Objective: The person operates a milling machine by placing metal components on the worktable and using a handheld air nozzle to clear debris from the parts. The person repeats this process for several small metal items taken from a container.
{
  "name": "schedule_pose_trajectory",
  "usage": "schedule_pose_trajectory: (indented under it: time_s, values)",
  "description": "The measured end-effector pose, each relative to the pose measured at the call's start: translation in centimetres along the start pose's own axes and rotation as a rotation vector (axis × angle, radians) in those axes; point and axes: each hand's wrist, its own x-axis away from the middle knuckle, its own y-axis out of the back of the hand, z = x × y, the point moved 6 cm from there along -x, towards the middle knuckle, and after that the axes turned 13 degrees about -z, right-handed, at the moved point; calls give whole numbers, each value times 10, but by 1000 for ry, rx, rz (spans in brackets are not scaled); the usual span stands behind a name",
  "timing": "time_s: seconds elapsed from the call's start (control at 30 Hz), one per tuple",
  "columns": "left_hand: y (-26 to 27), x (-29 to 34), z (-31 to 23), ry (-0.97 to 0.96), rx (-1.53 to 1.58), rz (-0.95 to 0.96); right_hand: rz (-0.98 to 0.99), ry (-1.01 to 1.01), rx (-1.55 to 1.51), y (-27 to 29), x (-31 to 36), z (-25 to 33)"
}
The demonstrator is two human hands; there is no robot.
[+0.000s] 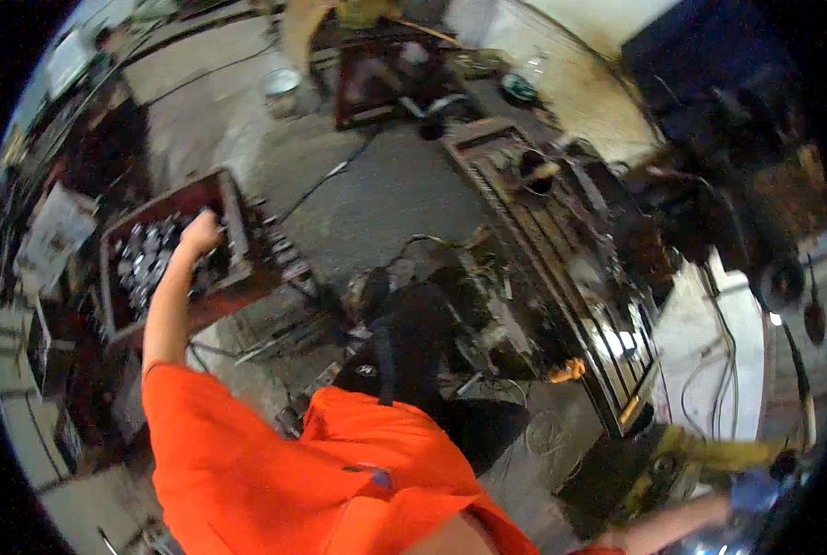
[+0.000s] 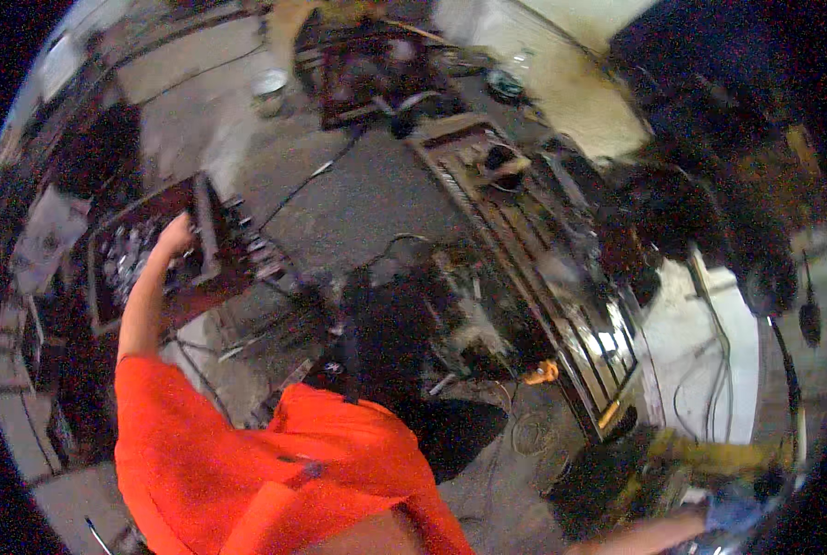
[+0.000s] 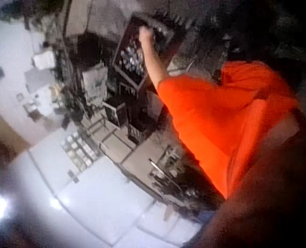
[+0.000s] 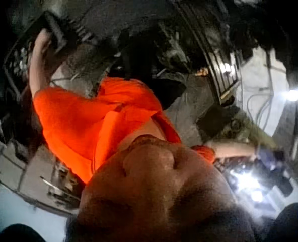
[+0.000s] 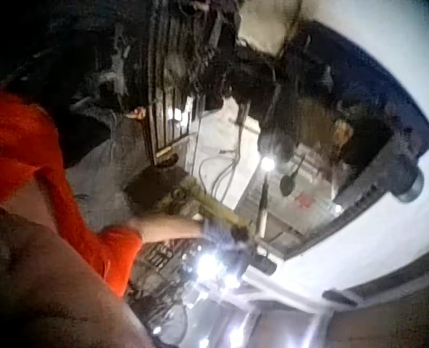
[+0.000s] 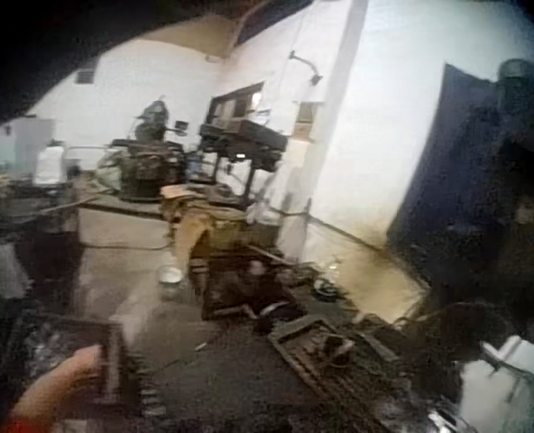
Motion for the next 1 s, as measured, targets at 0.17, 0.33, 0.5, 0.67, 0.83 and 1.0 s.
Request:
schedule_pose_trajectory:
  time_s: [0.17, 0.33, 0.5, 0.67, 0.83, 1.0]
  values:
    - [-12, -16, 31, -76, 99, 29, 88, -661, -87, 17, 179, -16]
    - [-50, -39, 73, 3, 221, -58, 488, -991, 254, 14, 381, -25]
    - [-13, -18, 19, -2, 170, -275, 613, -1796, 267, 20, 536, -54]
    - [30, -27, 45, 333, 1013, -203, 631, -1621, 150, -24, 600, -76]
    - [91, -28, -34, 394, 1741, -200, 509, -1462, 268, -33, 563, -32]
    - [93, -55, -135, 100, 1774, 74, 343, -1053, 50, -32, 440, -16]
